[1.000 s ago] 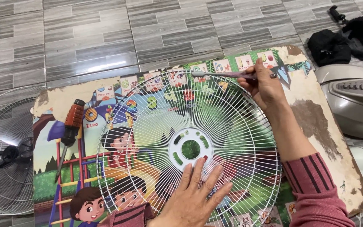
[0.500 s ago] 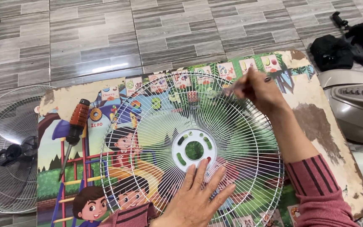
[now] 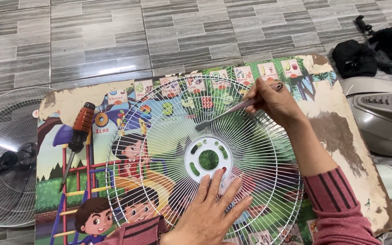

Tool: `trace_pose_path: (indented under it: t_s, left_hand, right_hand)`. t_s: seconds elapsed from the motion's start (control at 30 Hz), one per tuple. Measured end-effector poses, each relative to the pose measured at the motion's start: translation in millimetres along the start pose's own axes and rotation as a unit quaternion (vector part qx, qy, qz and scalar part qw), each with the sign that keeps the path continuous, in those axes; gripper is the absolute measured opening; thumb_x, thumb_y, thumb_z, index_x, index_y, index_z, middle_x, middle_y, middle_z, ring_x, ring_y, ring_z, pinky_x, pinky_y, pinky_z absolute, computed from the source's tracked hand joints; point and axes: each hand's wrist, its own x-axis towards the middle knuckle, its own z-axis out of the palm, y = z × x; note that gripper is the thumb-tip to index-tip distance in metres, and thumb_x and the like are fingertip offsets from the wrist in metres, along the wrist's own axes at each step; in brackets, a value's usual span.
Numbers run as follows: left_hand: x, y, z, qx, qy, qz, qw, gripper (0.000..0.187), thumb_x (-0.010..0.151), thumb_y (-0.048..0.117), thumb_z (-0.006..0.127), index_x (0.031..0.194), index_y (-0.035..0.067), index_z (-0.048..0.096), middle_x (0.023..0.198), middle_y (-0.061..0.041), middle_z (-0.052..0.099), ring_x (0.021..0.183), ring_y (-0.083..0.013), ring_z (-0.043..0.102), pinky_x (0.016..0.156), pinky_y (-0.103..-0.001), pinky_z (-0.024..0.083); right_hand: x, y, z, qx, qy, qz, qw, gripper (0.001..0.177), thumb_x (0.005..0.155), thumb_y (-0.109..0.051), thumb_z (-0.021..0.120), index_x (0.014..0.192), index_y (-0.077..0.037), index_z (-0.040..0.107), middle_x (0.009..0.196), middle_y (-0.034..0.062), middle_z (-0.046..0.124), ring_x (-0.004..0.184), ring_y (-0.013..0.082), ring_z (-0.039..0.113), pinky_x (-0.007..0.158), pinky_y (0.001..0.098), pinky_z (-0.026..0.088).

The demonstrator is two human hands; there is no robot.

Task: Cleaning a fan grill using a brush, cotton swab, and screwdriver

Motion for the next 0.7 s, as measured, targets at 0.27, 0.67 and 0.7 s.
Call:
trace_pose_path:
  t_s: [0.27,0.67,0.7]
  left_hand:
    - [2,1,-10,-0.083,-0.026,-0.003,0.996,0.080,0.084,0.028,0.060,0.156,0.012,0.030,0.164,-0.031,0.010,0.143,-0.0627,-0.003,0.108,-0.078,-0.004]
    - [2,2,-6,-0.033,-0.009,-0.003,0.999,0.075,0.086,0.029,0.057,0.155,0.014,0.033,0.165,-0.030,0.011,0.145,-0.0603,-0.001,0.110,-0.076,-0.004]
    - [1,2,-2,0.008,0.008,-0.002,1.000,0.074,0.087,0.032,0.055,0.156,0.016,0.032,0.166,-0.028,0.011,0.146,-0.0589,-0.002,0.112,-0.075,-0.007]
  right_hand:
    - [4,-2,5,0.041,0.090,-0.006,0.995,0.038,0.102,-0.041,0.055,0.085,-0.008,0.066,0.073,0.0072,0.067,0.064,0.0162,0.069,0.060,0.0264,0.060]
    - [0,-5,7,0.036,-0.034,-0.006,0.999,0.035,0.096,-0.039,0.065,0.086,-0.006,0.070,0.091,0.0158,0.076,0.072,0.0194,0.073,0.067,0.0289,0.065]
    - [1,-4,5,0.017,-0.076,-0.009,0.997,0.035,0.097,-0.039,0.064,0.086,-0.006,0.072,0.082,0.0116,0.075,0.069,0.0185,0.073,0.062,0.0284,0.064]
